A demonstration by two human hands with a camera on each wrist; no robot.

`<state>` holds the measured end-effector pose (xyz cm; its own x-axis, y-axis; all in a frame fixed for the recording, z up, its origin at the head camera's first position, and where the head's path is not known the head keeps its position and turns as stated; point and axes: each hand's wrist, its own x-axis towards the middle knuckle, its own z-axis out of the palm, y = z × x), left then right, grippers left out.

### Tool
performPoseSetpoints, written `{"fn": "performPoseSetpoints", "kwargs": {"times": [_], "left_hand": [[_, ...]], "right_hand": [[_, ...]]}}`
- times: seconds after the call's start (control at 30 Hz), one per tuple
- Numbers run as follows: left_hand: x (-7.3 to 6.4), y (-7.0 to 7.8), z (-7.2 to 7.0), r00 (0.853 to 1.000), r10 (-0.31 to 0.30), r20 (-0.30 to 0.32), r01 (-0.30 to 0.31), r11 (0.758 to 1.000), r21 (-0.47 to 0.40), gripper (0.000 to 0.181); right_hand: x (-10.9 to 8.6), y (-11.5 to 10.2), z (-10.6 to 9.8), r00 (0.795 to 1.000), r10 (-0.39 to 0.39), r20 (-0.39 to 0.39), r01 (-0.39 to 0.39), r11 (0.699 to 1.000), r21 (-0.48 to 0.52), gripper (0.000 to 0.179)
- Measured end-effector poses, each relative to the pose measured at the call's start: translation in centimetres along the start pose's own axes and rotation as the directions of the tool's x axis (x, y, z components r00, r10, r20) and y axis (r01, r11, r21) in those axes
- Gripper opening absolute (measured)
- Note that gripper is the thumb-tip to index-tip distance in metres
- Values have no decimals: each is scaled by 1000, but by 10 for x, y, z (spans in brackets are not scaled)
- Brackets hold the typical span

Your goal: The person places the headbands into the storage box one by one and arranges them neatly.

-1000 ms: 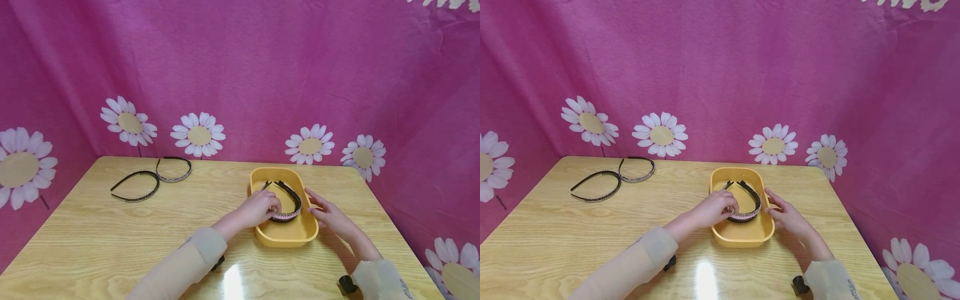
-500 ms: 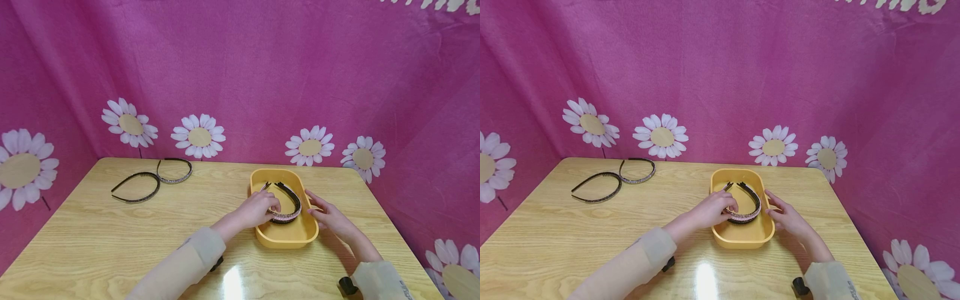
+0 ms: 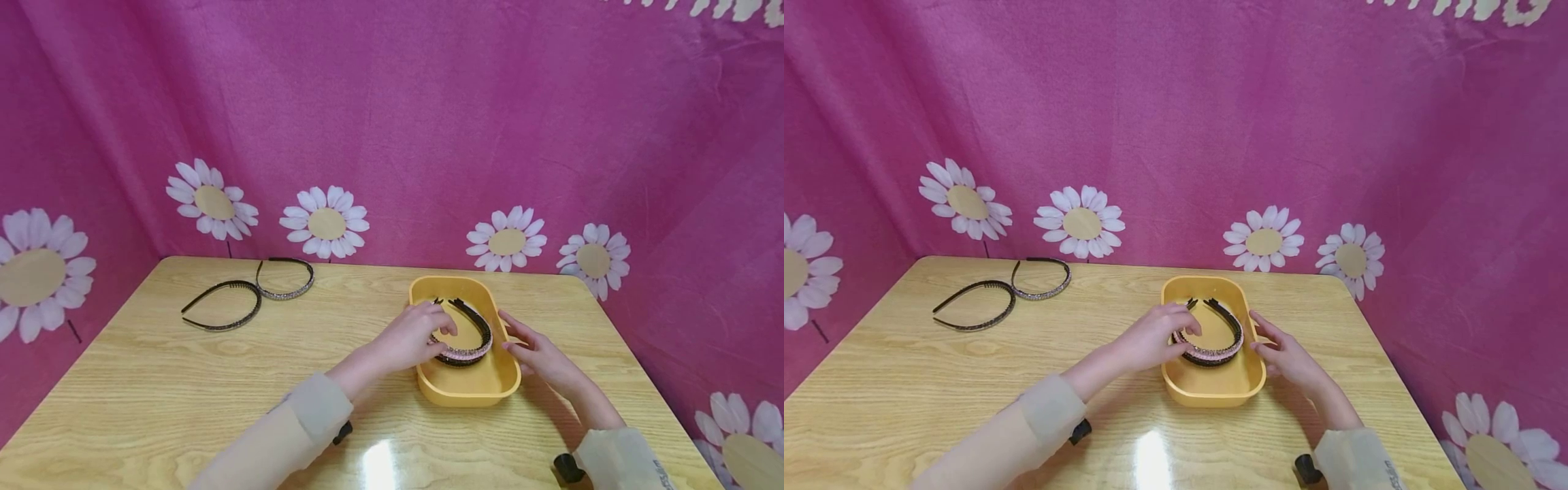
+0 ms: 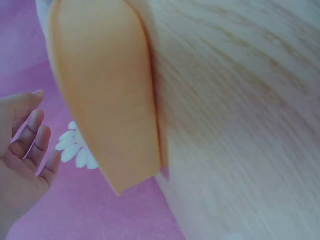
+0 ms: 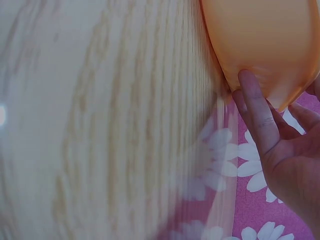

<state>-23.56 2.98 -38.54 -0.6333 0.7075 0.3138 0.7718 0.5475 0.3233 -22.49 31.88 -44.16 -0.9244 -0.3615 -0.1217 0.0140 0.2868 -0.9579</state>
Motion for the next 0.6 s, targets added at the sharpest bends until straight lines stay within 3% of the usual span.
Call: {"fn": "performPoseSetpoints", "kwargs": {"times": [0.3,0.6], "left_hand": [[-14,-1,-25,999,-20,-44,18,999,-52,26],[-37,-18,-50,978,-93,-186,81,994,-73,25]], "right_hand": [[0,1,0,1000,-5,8,5,1000,15,66],[0,1,0,1000,3,3,-3,1000,2,65]]}}
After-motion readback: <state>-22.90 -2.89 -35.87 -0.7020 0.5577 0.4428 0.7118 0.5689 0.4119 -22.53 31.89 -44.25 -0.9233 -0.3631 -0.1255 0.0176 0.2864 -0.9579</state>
